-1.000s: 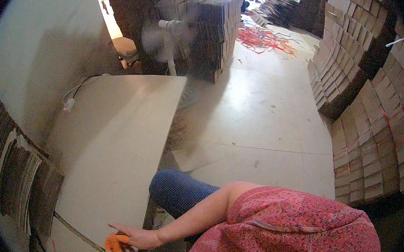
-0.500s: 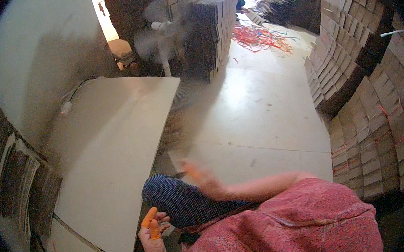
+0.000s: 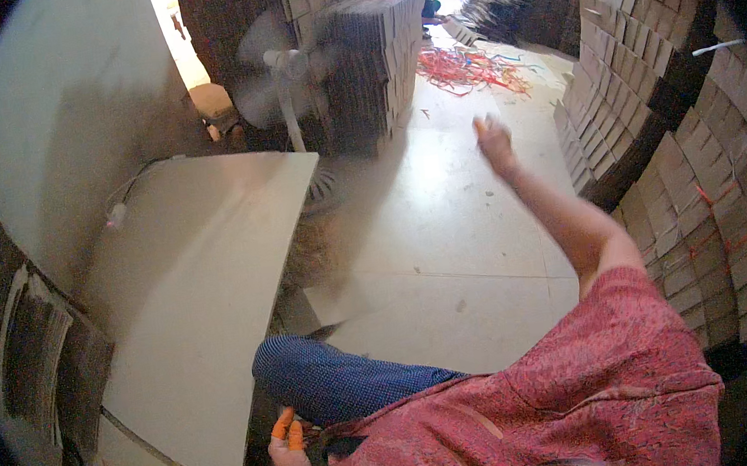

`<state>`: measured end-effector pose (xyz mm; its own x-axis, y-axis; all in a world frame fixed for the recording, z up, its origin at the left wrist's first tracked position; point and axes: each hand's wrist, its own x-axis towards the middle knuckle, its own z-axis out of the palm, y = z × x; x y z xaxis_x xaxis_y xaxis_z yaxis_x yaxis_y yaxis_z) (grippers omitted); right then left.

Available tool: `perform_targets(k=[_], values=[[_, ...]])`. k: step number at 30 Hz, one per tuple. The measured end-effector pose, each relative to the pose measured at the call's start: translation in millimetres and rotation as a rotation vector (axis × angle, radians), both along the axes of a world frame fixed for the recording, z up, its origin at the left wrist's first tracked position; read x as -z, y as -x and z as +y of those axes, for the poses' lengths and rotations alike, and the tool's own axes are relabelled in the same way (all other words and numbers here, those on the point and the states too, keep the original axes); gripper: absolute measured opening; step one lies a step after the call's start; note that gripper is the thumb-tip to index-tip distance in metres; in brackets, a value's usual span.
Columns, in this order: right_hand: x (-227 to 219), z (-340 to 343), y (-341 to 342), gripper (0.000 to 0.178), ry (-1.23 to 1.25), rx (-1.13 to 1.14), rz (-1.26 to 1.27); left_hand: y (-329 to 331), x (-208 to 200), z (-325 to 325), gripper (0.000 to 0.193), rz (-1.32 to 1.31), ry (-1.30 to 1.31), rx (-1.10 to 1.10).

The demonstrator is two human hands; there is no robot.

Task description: The person sits on the floor and repeatedly picks up flat cardboard sheets, folds them along pre-scored lines to form partitioned dividers, and stacks the finished units on the floor.

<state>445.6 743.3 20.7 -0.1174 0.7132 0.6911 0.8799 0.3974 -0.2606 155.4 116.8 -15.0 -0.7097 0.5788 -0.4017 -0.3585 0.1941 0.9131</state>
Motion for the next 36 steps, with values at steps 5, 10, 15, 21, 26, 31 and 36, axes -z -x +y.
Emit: perform_targets(k=[5,10,15,21,26,31,36], values=[[-86,-8,41,0.051,0.128,-0.021,0.361,1,55,-24,0.027,0.119,0.077,0.000],[69,10,-32,0.047,0.025,-0.068,-0.114,3,70,-9,0.026,0.219,0.005,0.143],[73,-188,84,0.037,1.096,-0.402,0.449,4,59,-27,0.019,0.172,0.051,-0.082],[-14,-352,190,0.039,1.372,-1.192,0.731,22,-24,-11,0.016,0.420,-0.007,0.144],[-56,-402,256,0.049,1.646,-1.504,0.765,29,-83,7,0.021,0.194,-0.092,0.014],[-40,-452,276,0.051,1.735,-1.587,0.864,35,-115,23,0.029,0.120,-0.379,0.011],[-14,-475,267,0.050,1.812,-1.549,0.718,18,-92,39,0.018,0.031,-0.285,-0.158]])
